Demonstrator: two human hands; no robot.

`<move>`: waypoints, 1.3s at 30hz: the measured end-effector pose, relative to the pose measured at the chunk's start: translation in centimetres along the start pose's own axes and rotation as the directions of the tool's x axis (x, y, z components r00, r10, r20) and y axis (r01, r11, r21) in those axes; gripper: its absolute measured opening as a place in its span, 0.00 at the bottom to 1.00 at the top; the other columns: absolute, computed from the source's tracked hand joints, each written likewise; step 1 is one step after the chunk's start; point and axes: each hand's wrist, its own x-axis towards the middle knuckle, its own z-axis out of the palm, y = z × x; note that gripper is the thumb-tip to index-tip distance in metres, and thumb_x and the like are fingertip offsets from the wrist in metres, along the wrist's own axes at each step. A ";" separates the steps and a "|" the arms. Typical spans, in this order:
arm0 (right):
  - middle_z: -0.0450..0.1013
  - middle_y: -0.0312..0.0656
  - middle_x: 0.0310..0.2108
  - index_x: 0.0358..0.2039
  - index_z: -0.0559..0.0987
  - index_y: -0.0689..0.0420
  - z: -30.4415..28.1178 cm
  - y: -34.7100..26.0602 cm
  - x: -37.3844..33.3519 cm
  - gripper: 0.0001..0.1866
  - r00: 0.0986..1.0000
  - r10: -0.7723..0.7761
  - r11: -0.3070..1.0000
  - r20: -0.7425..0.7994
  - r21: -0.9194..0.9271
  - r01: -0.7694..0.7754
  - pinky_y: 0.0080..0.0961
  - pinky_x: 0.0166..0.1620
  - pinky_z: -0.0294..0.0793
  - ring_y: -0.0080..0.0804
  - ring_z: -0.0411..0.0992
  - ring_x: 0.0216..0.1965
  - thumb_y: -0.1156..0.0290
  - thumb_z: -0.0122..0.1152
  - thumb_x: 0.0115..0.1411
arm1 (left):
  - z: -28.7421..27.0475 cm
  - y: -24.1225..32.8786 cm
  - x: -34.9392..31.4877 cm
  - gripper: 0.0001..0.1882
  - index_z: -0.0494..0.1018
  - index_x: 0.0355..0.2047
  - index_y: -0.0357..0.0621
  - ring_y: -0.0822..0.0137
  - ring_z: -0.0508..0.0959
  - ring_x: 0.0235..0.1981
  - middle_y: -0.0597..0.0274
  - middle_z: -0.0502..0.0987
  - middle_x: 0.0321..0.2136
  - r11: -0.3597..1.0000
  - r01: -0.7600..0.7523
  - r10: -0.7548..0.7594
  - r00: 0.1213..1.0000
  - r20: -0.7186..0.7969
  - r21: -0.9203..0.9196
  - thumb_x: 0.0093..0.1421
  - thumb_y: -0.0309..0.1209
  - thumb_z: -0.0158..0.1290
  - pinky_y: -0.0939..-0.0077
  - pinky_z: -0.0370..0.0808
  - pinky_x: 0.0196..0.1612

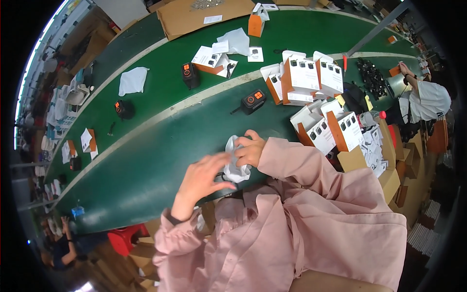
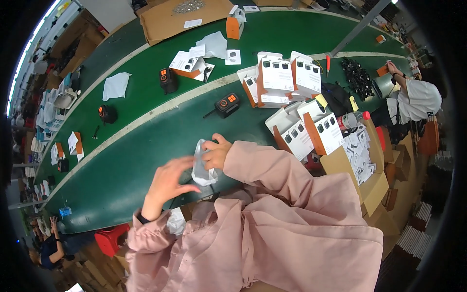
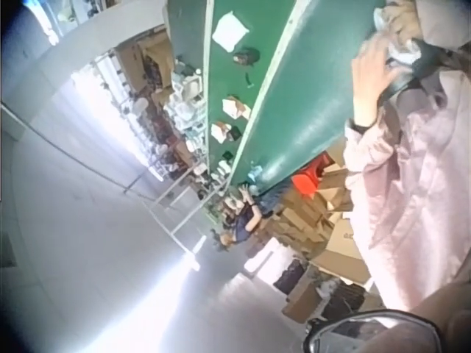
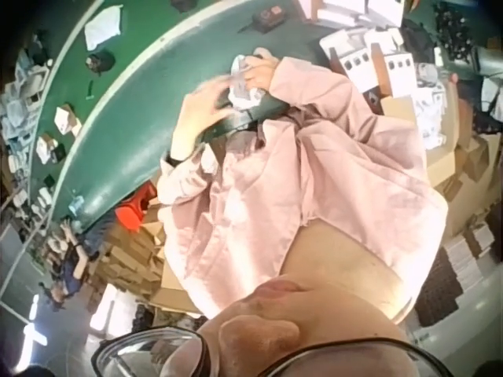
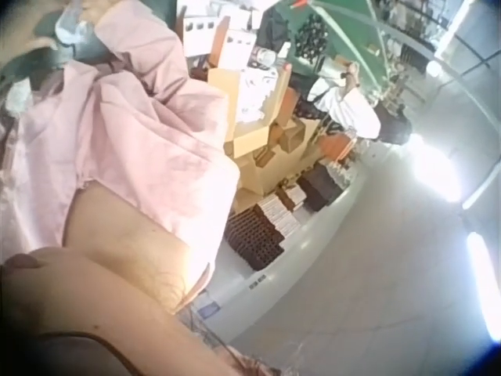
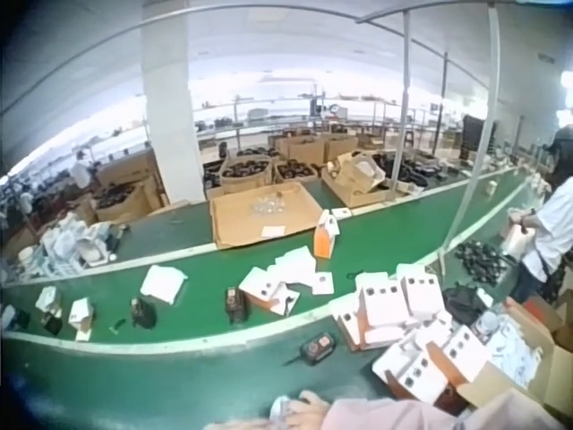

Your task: The person is packing walkie-talkies into individual boxes on a factory assembly line.

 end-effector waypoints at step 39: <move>0.53 0.49 0.60 0.38 0.73 0.63 -0.8 9.5 4.2 0.28 0.933 0.250 0.507 0.259 0.786 -0.354 0.26 0.49 0.65 0.35 0.63 0.52 0.60 0.72 0.40 | -3.2 -4.6 -0.8 0.10 0.73 0.31 0.39 0.56 0.76 0.28 0.56 0.72 0.34 0.958 0.230 -0.133 0.884 0.449 -0.170 0.49 0.15 0.45 0.69 0.74 0.30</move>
